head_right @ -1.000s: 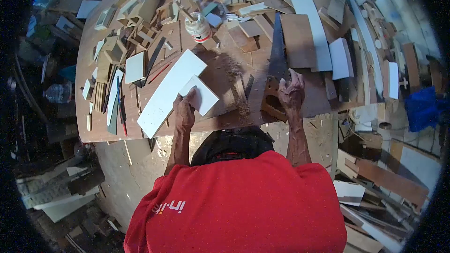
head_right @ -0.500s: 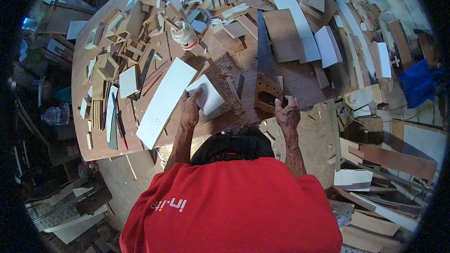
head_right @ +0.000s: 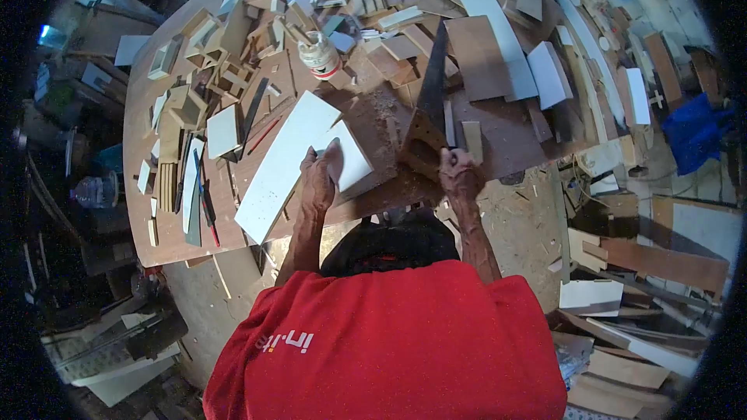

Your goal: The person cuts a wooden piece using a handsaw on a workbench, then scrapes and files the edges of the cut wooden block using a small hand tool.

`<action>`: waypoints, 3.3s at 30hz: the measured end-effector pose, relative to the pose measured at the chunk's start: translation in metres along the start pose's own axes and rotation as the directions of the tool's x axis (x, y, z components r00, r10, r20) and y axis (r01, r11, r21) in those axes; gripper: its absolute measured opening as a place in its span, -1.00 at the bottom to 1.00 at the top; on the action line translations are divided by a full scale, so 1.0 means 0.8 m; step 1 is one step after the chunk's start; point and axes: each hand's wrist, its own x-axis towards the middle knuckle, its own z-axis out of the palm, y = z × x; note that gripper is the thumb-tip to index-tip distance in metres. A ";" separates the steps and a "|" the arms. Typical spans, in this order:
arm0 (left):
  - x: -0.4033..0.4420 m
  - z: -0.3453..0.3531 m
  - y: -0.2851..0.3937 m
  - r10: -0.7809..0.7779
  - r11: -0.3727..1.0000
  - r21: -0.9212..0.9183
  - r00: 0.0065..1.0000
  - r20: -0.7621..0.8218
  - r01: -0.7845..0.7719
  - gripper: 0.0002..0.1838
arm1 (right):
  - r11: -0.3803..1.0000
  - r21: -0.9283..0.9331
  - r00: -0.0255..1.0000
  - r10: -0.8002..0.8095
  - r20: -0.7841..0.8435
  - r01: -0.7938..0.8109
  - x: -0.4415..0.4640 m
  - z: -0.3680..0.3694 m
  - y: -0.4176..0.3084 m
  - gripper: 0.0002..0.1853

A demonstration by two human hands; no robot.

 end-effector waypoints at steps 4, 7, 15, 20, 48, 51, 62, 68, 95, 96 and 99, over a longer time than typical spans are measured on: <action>-0.011 0.001 0.017 0.068 0.989 -0.135 0.998 0.010 -0.066 -0.52 | 0.954 -0.284 0.906 -0.203 -0.371 0.097 0.004 -0.016 0.016 -0.56; -0.009 -0.005 0.013 0.059 0.995 -0.072 0.996 -0.061 -0.064 -0.44 | 0.925 -0.362 0.905 -0.247 -0.347 0.114 0.020 -0.016 0.025 -0.52; -0.023 -0.043 0.032 0.090 0.994 -0.063 0.993 0.081 -0.085 -0.48 | 0.896 -0.414 0.941 -0.267 -0.208 0.162 0.053 -0.051 0.041 -0.29; -0.049 -0.031 0.066 -0.019 0.933 -0.358 0.997 0.071 0.043 -0.37 | 0.786 -0.581 0.957 -0.286 -0.035 0.214 0.073 -0.065 0.033 -0.19; -0.114 0.070 0.012 0.400 0.875 0.340 0.910 -0.106 -0.345 -0.41 | 0.251 -0.292 0.088 -0.876 -0.474 0.923 -0.095 -0.019 -0.049 -0.70; -0.110 0.078 0.001 0.413 0.869 0.347 0.904 -0.114 -0.353 -0.49 | 0.288 -0.417 0.053 -0.870 -0.491 0.862 -0.112 -0.011 -0.044 -0.63; -0.123 0.112 -0.003 0.494 0.818 0.353 0.869 -0.024 -0.455 -0.54 | 0.569 -0.062 0.512 -0.777 -0.366 0.820 -0.096 -0.027 -0.039 -0.69; -0.114 0.116 0.030 0.512 0.785 0.379 0.858 0.048 -0.490 -0.53 | 0.516 0.558 0.749 -0.563 -0.350 0.649 -0.085 -0.047 -0.073 -0.57; -0.133 0.134 0.001 0.075 0.992 -0.108 0.997 0.019 -0.072 -0.59 | 0.582 0.323 0.646 -0.751 -0.138 0.746 -0.028 -0.080 -0.101 -0.55; -0.135 0.143 0.009 0.035 0.969 -0.247 0.998 0.058 -0.019 -0.57 | 0.597 0.469 0.730 -0.662 -0.171 0.651 -0.014 -0.074 -0.104 -0.54; -0.112 0.103 0.001 -0.104 0.867 -0.446 0.956 0.274 0.222 -0.62 | 0.577 0.663 0.834 -0.535 -0.134 0.477 -0.037 -0.092 -0.102 -0.52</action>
